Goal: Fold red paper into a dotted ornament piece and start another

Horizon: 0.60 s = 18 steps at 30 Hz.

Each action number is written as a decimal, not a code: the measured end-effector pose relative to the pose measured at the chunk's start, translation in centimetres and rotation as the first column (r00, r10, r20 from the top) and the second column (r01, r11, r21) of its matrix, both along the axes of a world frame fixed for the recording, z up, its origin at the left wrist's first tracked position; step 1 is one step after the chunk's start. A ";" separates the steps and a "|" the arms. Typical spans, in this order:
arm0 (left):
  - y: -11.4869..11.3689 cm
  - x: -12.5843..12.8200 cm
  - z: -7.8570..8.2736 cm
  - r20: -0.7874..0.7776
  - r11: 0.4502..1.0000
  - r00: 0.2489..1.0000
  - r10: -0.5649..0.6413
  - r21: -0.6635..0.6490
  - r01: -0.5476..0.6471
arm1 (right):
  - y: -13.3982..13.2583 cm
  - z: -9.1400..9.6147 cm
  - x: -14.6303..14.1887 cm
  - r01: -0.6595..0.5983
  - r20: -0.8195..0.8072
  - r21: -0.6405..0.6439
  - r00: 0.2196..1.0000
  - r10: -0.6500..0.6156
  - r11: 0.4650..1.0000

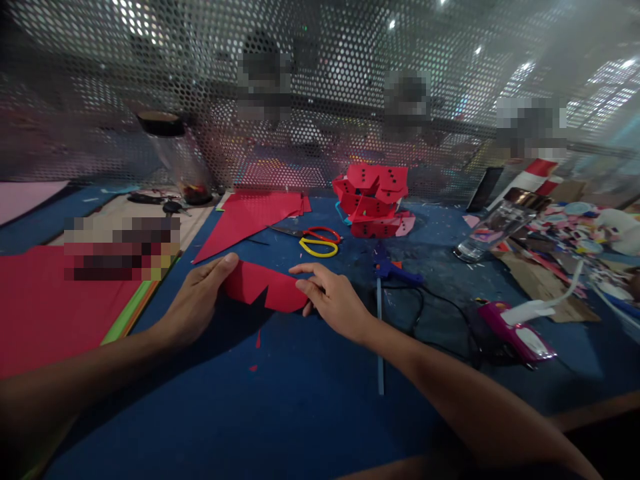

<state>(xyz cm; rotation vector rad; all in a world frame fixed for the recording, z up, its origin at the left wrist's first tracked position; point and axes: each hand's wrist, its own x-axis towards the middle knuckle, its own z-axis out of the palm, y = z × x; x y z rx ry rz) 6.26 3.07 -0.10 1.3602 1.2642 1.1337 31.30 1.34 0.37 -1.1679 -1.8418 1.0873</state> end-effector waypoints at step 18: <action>-0.2 0.8 0.0 0.325 0.974 0.938 -0.119 -0.145 0.174 | -0.1 -0.1 -0.1 0.020 -0.066 -0.018 0.998 -0.021 1.000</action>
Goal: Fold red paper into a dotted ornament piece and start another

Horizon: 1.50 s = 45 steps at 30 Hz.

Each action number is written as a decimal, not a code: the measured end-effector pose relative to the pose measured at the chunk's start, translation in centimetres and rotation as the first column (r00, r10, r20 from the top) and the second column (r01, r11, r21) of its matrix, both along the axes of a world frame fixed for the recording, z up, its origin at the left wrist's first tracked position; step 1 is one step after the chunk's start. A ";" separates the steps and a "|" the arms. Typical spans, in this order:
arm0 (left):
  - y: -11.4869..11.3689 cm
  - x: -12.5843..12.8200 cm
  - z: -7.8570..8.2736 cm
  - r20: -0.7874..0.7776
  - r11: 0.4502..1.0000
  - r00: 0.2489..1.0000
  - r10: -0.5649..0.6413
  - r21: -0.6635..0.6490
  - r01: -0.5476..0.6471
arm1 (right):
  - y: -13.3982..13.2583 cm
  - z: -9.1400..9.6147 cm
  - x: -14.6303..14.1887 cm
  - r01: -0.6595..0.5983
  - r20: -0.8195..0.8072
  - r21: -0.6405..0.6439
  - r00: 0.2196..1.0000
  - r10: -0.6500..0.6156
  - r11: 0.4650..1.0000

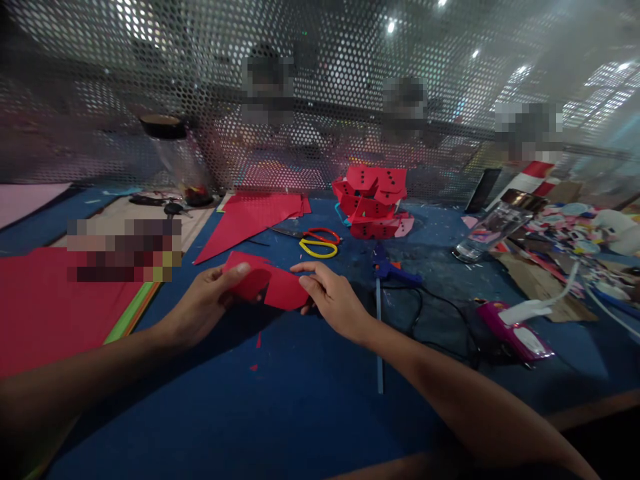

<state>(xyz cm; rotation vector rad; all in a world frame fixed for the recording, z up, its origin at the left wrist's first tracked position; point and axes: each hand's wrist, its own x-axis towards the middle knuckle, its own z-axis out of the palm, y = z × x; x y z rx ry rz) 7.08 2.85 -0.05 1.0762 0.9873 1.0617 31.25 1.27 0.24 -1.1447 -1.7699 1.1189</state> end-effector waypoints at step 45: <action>-0.5 -6.2 2.1 0.108 0.966 0.961 0.255 -0.066 -0.249 | -1.2 1.7 13.0 0.352 0.556 0.466 0.597 -0.578 0.812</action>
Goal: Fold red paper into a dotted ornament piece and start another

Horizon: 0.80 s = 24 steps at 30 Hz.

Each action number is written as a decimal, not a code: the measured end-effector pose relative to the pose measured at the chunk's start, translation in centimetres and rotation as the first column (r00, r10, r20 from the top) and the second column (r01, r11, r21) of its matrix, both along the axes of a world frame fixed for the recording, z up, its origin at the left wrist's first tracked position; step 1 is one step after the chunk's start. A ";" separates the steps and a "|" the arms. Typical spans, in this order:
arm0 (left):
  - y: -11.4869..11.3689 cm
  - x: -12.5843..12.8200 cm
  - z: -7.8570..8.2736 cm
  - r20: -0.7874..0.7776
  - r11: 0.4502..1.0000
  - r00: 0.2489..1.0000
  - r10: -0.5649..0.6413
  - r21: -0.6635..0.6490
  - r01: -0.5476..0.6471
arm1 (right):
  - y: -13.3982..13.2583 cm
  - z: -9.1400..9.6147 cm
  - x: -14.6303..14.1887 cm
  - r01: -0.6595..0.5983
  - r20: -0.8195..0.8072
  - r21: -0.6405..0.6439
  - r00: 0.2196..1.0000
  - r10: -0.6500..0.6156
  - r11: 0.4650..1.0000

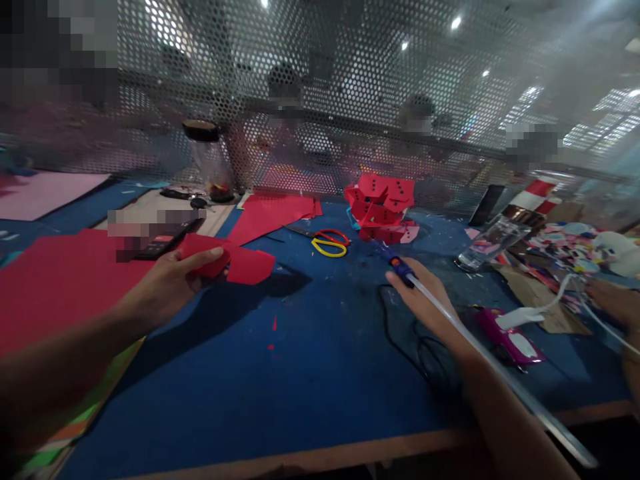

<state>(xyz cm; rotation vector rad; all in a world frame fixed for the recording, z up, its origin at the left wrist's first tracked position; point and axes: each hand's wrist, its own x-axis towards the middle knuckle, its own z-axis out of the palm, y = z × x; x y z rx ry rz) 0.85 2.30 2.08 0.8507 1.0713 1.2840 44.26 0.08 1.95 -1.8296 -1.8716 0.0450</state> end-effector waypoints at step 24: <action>-0.9 -2.4 -1.7 -0.058 0.997 0.998 -0.012 -0.075 0.007 | -0.3 0.9 -16.6 -0.611 -0.592 -0.268 0.715 0.373 0.745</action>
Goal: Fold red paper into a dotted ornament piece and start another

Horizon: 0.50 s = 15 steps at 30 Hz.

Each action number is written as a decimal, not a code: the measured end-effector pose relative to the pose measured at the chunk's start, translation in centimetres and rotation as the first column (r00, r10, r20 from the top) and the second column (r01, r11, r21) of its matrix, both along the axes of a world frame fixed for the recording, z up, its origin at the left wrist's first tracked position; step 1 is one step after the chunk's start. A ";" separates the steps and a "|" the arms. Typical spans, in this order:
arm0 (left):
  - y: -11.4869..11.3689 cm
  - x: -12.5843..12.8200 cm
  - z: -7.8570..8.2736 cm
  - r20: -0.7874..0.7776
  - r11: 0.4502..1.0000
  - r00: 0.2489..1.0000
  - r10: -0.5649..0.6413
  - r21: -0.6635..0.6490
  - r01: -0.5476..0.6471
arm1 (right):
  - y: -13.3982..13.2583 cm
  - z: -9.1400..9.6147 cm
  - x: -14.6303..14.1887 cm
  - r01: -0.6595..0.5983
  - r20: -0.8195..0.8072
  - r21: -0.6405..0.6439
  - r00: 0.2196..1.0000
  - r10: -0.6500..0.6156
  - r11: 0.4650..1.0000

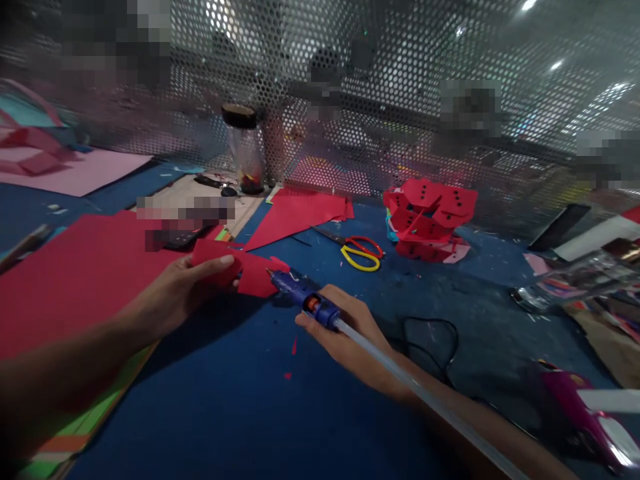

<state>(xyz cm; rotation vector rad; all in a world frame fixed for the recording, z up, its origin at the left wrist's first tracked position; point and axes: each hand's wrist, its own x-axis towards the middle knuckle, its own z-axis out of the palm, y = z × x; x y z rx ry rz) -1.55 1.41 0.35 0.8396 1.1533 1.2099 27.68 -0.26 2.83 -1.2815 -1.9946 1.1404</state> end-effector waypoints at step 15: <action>-0.3 0.2 0.2 -0.029 1.000 1.000 -0.007 0.026 0.008 | -0.4 0.5 -0.6 -0.016 0.054 0.070 0.998 0.012 0.997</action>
